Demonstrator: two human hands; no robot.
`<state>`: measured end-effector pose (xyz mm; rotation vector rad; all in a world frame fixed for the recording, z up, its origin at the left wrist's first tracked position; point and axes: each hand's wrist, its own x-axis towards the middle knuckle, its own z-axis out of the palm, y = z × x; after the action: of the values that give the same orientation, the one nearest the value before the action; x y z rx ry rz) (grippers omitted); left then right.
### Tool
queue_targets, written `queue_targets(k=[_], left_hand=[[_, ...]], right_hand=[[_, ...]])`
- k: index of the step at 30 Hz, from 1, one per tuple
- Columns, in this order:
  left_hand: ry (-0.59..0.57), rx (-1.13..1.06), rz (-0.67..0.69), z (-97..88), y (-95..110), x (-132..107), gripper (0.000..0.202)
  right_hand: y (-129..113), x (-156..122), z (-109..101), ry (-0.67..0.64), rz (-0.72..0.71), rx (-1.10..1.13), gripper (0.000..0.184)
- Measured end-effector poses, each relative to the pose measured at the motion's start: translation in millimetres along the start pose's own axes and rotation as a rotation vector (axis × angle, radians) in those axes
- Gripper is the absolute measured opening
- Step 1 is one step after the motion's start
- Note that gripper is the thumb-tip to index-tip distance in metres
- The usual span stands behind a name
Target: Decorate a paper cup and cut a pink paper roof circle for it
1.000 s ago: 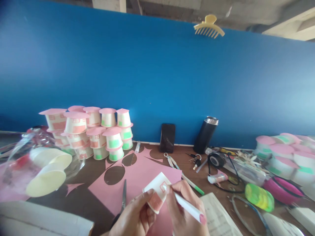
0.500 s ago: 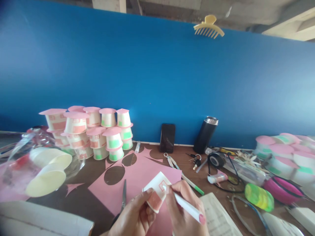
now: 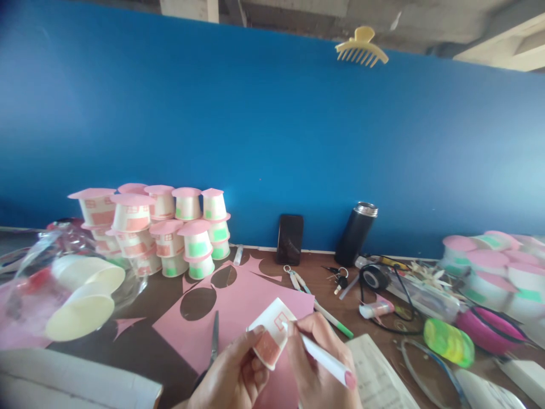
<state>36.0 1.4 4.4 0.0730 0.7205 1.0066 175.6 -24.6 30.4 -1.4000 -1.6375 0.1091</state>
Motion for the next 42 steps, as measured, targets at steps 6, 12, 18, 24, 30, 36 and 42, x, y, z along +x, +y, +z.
queue_targets(k=[6, 12, 18, 24, 30, 36, 42], left_hand=[[-0.01, -0.001, -0.01, -1.7, 0.4, 0.4, 0.018], [0.028, -0.003, -0.019, 1.2, 1.9, -1.7, 0.016], [0.039, -0.025, -0.026, 2.4, 2.5, -2.6, 0.015], [0.029, -0.029, -0.046, 1.3, 2.8, -1.6, 0.018], [0.02, -0.058, -0.053, 0.6, 2.5, -1.8, 0.022], [0.005, -0.093, -0.077, 1.8, 3.8, -1.5, 0.028], [-0.006, -0.097, -0.081, -0.4, 4.1, -1.3, 0.025]], right_hand=[[-1.3, -0.2, -0.3, 0.004, -0.001, -0.005, 0.024], [-0.2, -0.6, -0.3, -0.002, -0.004, -0.004, 0.023], [1.0, -0.5, 0.5, -0.007, 0.004, 0.003, 0.024], [0.0, -1.1, 0.1, -0.014, 0.006, 0.001, 0.024], [-0.8, -0.1, 0.4, 0.005, 0.008, -0.005, 0.026], [-0.4, -0.6, 0.1, -0.007, 0.01, -0.007, 0.025], [2.5, -2.1, 0.8, -0.013, 0.014, -0.007, 0.025]])
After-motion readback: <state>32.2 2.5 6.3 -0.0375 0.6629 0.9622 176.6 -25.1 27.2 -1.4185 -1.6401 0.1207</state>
